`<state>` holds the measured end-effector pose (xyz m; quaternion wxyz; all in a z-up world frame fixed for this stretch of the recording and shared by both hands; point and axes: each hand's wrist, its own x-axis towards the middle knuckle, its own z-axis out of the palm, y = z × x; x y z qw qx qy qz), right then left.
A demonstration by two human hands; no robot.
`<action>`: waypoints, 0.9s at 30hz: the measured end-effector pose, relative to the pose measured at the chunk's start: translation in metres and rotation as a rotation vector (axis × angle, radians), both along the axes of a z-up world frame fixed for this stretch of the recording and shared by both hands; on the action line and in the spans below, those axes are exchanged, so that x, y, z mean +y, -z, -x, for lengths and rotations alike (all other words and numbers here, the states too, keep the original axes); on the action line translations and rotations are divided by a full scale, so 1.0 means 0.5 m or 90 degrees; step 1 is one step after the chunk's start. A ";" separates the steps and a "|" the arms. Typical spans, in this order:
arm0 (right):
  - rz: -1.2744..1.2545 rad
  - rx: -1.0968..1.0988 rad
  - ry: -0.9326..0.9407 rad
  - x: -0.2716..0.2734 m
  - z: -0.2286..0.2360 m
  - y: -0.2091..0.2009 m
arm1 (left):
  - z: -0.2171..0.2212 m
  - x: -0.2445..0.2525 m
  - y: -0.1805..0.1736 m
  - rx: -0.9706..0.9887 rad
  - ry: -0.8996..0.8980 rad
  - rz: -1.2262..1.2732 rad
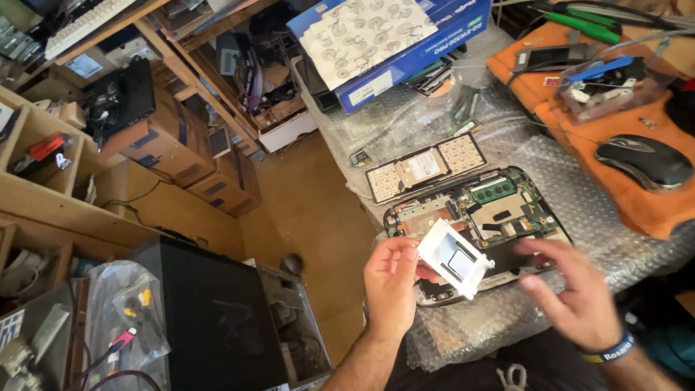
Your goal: Disassembling a laptop by removing the keyboard, hard drive, and internal screws using a screwdriver.
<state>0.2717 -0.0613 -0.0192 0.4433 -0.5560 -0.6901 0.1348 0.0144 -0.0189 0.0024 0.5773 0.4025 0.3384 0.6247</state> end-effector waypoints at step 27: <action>-0.019 0.098 0.239 -0.026 -0.223 0.185 | 0.095 0.069 -0.001 0.565 -0.068 -0.349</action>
